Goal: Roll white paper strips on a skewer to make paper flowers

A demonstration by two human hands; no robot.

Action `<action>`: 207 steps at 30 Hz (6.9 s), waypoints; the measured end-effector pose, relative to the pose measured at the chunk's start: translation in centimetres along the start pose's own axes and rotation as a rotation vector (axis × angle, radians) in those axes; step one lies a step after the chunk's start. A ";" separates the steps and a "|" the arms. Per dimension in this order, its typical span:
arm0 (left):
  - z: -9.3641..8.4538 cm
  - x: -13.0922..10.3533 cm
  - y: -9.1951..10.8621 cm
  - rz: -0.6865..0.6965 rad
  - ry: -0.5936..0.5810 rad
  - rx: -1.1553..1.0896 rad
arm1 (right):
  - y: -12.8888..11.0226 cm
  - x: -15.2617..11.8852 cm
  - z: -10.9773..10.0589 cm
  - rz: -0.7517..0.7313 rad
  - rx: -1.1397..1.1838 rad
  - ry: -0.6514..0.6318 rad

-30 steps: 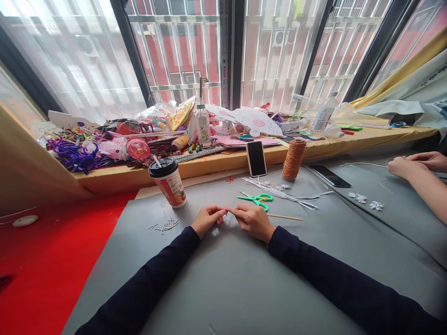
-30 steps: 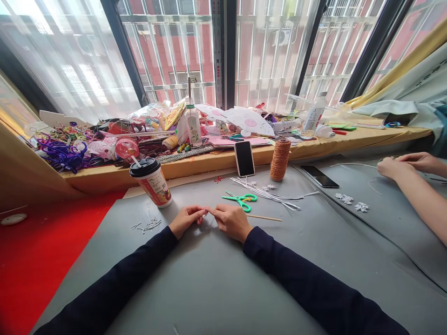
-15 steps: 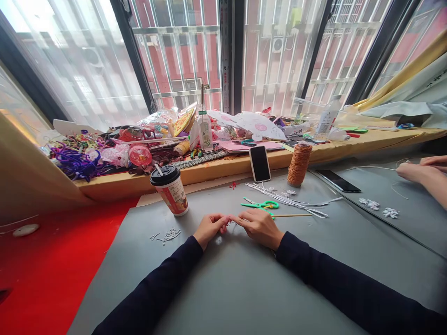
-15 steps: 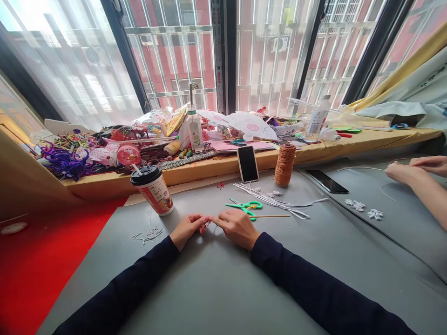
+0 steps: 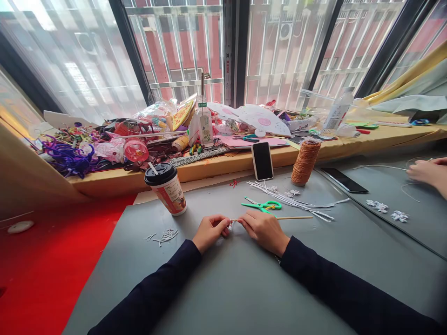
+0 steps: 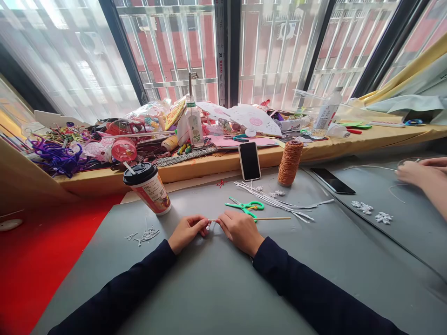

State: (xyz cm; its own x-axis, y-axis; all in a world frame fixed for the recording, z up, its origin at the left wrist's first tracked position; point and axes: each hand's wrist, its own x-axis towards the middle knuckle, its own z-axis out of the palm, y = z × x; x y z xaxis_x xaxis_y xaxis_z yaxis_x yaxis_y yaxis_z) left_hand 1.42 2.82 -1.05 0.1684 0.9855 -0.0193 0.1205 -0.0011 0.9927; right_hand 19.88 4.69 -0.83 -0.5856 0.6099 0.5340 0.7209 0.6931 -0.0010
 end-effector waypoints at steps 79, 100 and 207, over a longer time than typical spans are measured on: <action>-1.8 0.0 -0.5 0.060 -0.126 -0.192 | 0.7 -0.3 0.0 0.087 0.157 -0.063; -1.2 -0.2 -0.3 0.054 -0.033 -0.025 | 0.7 -0.2 0.3 0.001 0.161 0.010; -0.6 0.8 -0.7 0.043 0.151 0.001 | 2.6 0.8 1.6 -0.022 -0.128 0.052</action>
State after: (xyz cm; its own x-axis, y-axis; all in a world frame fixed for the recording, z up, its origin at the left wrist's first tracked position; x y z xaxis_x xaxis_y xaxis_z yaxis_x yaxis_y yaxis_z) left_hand 0.91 3.75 -1.67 0.0241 0.9988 0.0418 0.1177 -0.0443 0.9921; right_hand 20.68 7.55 -1.81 -0.5841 0.5717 0.5762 0.7514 0.6494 0.1173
